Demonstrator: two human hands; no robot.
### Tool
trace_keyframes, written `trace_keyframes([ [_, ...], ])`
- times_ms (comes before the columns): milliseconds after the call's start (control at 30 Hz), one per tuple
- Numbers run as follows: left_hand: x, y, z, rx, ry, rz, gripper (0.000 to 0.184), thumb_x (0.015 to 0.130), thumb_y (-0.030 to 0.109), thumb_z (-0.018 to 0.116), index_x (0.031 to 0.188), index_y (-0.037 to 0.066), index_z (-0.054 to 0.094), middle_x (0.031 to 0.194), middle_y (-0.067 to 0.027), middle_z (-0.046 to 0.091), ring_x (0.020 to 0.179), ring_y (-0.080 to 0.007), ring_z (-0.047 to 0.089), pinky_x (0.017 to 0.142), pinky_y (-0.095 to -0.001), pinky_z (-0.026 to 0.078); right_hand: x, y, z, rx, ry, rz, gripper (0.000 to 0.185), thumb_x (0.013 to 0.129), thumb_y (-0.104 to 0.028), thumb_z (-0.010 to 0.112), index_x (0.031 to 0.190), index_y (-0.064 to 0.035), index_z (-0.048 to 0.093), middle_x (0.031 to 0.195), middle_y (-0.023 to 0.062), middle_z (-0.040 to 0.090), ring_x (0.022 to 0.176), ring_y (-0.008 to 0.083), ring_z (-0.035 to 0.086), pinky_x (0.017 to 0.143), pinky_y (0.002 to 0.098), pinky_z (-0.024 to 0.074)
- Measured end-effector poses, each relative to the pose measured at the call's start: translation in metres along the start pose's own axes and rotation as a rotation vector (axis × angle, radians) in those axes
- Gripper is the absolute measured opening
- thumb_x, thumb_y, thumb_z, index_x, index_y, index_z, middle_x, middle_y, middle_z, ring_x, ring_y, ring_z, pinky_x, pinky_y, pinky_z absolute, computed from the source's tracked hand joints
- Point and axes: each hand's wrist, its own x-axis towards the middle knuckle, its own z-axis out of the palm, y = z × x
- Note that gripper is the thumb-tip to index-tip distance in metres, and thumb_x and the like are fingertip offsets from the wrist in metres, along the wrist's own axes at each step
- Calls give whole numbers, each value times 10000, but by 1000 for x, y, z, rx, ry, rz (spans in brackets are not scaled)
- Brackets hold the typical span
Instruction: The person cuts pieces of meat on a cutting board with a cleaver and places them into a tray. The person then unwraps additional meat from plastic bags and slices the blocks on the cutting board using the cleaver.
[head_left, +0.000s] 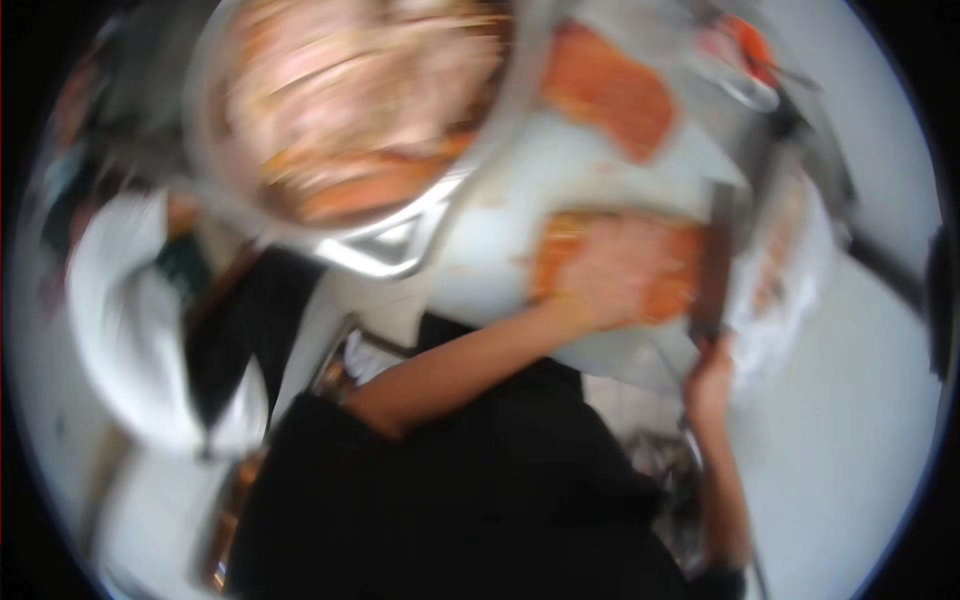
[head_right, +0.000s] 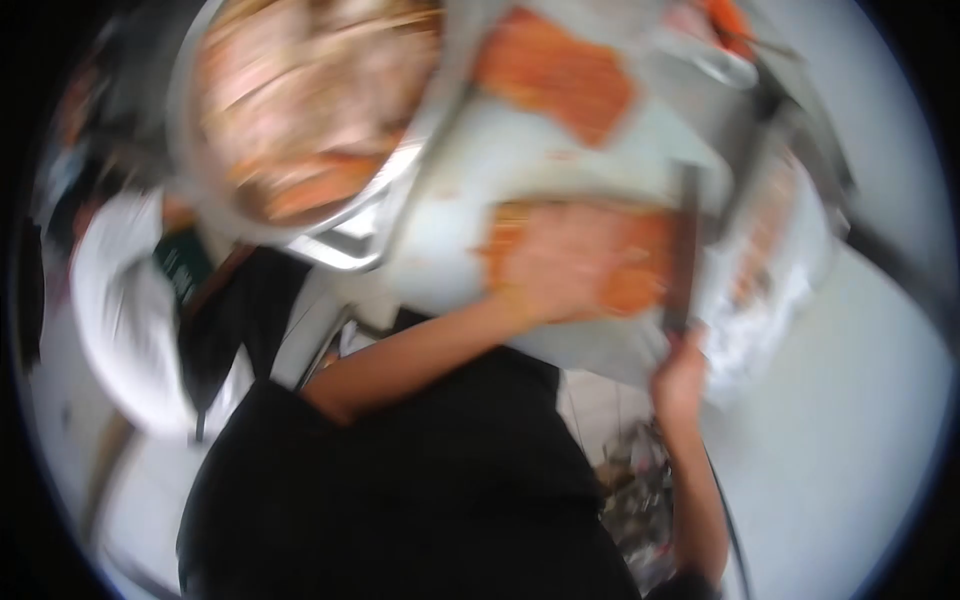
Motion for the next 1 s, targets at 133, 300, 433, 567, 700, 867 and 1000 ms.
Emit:
trace_keyframes([
  [133, -6, -6, -13, 114, -90, 17, 366, 819, 319, 573, 1056, 40, 569, 984, -63, 549, 940, -214, 485, 790, -343, 352, 6, -7, 5, -64, 92, -42, 403, 901, -6, 463, 1267, 128, 358, 850, 330, 595, 808, 495, 562, 672, 486, 437],
  [300, -1, -10, -12, 49, -190, 34, 304, 776, 290, 632, 995, 87, 575, 972, -26, 535, 976, -197, 471, 837, -364, 337, 0, -29, -21, 180, -16, 33, 283, 921, -11, 426, 1185, 79, 379, 727, 225, 573, 478, 325, 552, 431, 389, 435],
  [433, -7, 1, -24, 121, -273, 45, 283, 755, 279, 643, 960, 90, 591, 937, -36, 526, 973, -207, 476, 871, -397, 331, -22, -30, -17, 318, -62, 36, 234, 927, -24, 404, 1157, 19, 396, 709, 151, 520, 392, 214, 487, 335, 325, 393],
  [567, -17, 34, -9, 175, -169, -3, 250, 738, 284, 629, 911, 104, 619, 891, -42, 521, 949, -221, 479, 884, -406, 324, -37, -34, -9, 295, 31, -46, 245, 930, -34, 400, 1171, 8, 396, 678, 130, 494, 374, 208, 475, 320, 309, 387],
  [700, -17, 35, 20, 208, -109, 80, 240, 768, 325, 575, 880, 120, 630, 882, -36, 522, 923, -208, 463, 845, -367, 326, -31, -24, -17, 139, 127, -258, 236, 931, -37, 402, 1163, 5, 400, 664, 117, 487, 370, 187, 467, 319, 307, 390],
  [867, -18, 37, 22, 178, -157, 57, 314, 774, 368, 563, 913, 95, 634, 927, -59, 534, 941, -219, 444, 875, -365, 307, -23, -49, -52, 285, -181, 125, 212, 933, -47, 401, 1143, -13, 416, 656, 91, 477, 369, 146, 451, 309, 273, 392],
  [1000, -20, 34, 16, 227, -117, 68, 341, 761, 338, 558, 945, 59, 623, 896, -51, 529, 919, -217, 436, 859, -343, 303, -9, -52, -54, 272, -209, 141, 214, 933, -43, 390, 1143, -11, 414, 658, 93, 479, 357, 155, 444, 307, 272, 386],
])
